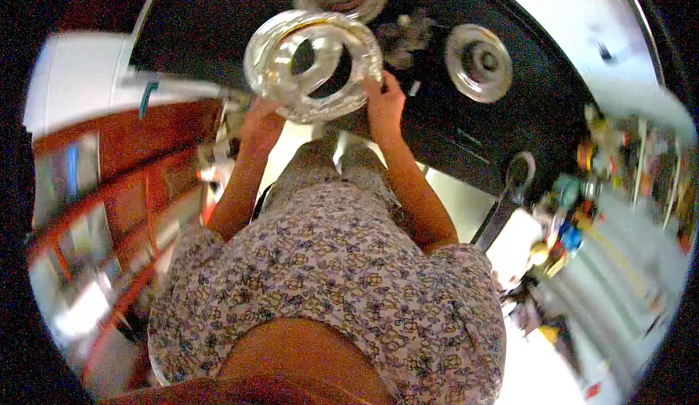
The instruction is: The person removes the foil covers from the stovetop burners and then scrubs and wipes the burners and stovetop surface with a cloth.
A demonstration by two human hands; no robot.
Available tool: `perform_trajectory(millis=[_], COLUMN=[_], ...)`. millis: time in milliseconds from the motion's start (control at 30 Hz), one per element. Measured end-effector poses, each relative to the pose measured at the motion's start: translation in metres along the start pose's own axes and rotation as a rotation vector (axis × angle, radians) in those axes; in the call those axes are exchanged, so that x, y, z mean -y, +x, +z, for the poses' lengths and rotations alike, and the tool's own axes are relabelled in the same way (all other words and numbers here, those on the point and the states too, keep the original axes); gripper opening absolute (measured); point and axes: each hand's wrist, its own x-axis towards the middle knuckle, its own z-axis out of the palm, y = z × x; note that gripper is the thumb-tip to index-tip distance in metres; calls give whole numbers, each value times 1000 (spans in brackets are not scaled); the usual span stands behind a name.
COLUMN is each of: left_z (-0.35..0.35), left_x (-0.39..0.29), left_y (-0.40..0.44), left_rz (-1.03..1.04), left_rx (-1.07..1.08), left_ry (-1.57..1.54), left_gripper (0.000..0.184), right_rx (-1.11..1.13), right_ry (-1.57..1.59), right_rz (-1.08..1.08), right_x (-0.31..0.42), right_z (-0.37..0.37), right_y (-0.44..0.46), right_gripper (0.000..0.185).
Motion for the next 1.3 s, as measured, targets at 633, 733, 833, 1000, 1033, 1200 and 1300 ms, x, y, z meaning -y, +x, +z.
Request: perform_trajectory(millis=[633, 733, 833, 1000, 1033, 1200, 1300], left_z=[-197, -290, -419, -439, -441, -477, -468], left_x=[-18, -3, 60, -10, -16, 10, 9], left_y=[-227, -273, -353, -374, -378, -389, -389], left_rz=[141, 192, 129, 170, 143, 139, 181], left_rx=[-810, -885, -902, -930, -979, -941, -929], left_ry=[-223, -323, 69, -324, -270, -33, -411], left_gripper=[47, 43, 30, 35, 31, 20, 60], right_rx=[770, 787, 747, 384, 293, -146, -19], right_ry=[-288, -368, -359, -55, 132, -109, -13], right_rz=[250, 356, 497, 362, 226, 1, 248], right_x=[-90, -136, -199, -230, -230, -152, -133], right_z=[203, 240, 262, 264, 249, 174, 138], right_y=[-145, -177, -218, -215, -196, -71, -20], right_gripper=[34, 34, 32, 22, 22, 26, 35])
